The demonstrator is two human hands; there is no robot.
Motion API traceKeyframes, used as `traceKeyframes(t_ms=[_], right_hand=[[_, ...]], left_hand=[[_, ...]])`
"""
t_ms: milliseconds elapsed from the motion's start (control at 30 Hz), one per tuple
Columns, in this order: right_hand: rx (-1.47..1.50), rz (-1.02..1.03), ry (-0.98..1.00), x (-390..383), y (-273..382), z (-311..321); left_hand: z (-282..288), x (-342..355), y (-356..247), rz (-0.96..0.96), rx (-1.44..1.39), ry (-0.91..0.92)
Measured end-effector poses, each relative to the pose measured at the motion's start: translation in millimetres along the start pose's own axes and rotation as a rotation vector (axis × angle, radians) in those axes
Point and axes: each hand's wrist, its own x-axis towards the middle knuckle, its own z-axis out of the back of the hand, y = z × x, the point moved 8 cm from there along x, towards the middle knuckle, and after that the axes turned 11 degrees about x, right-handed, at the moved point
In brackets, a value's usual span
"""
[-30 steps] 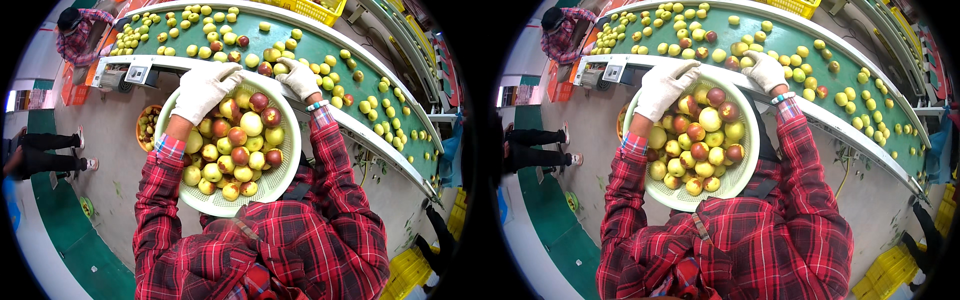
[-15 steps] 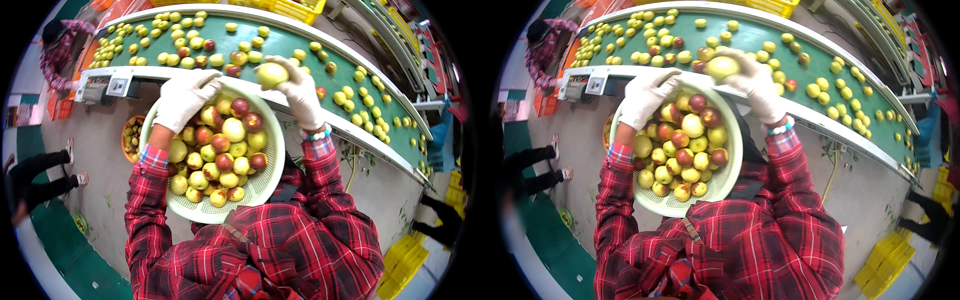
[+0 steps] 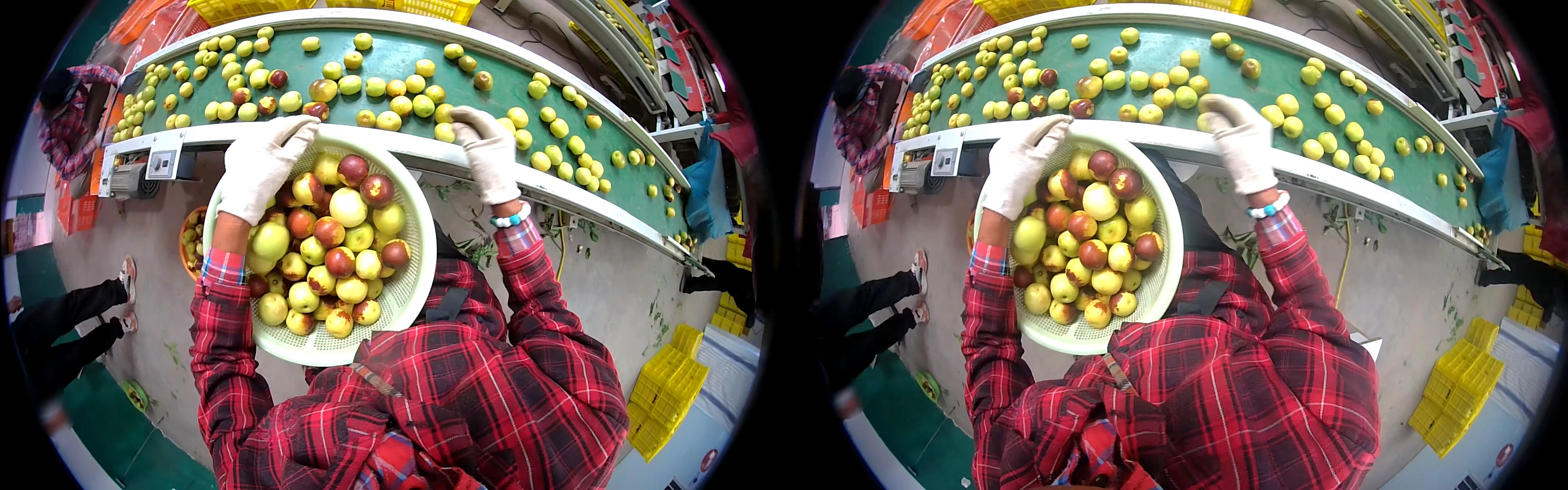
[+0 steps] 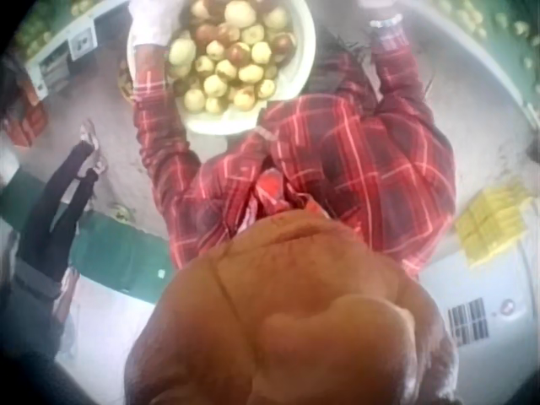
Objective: The person picks apples from a moving conveyor belt and places them into a basket. They continue this process, filling the basket with apples of varying colors.
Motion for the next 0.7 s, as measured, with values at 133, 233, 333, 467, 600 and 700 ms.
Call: traceKeyframes(t_ms=[133,233,333,467,600,700], right_hand=[[-0.382,0.034,-0.046,13,-60,35],[-0.646,0.160,0.105,23,-58,8],[-0.719,0.171,0.159,29,-53,-23],[-0.567,0.125,0.052,32,-53,-18],[0.301,-0.338,-0.049,20,-75,13],[0.795,-0.425,-0.323,20,-102,76]], left_hand=[[1,0,-4,-0.007,0.039,-0.011],[0,2,-5,-0.010,0.023,0.001],[-3,3,-4,-0.010,0.040,-0.006],[-4,6,-6,-0.075,0.077,-0.071],[-1,-2,-1,-0.036,0.063,-0.033],[0,0,-6,-0.056,0.064,-0.045]])
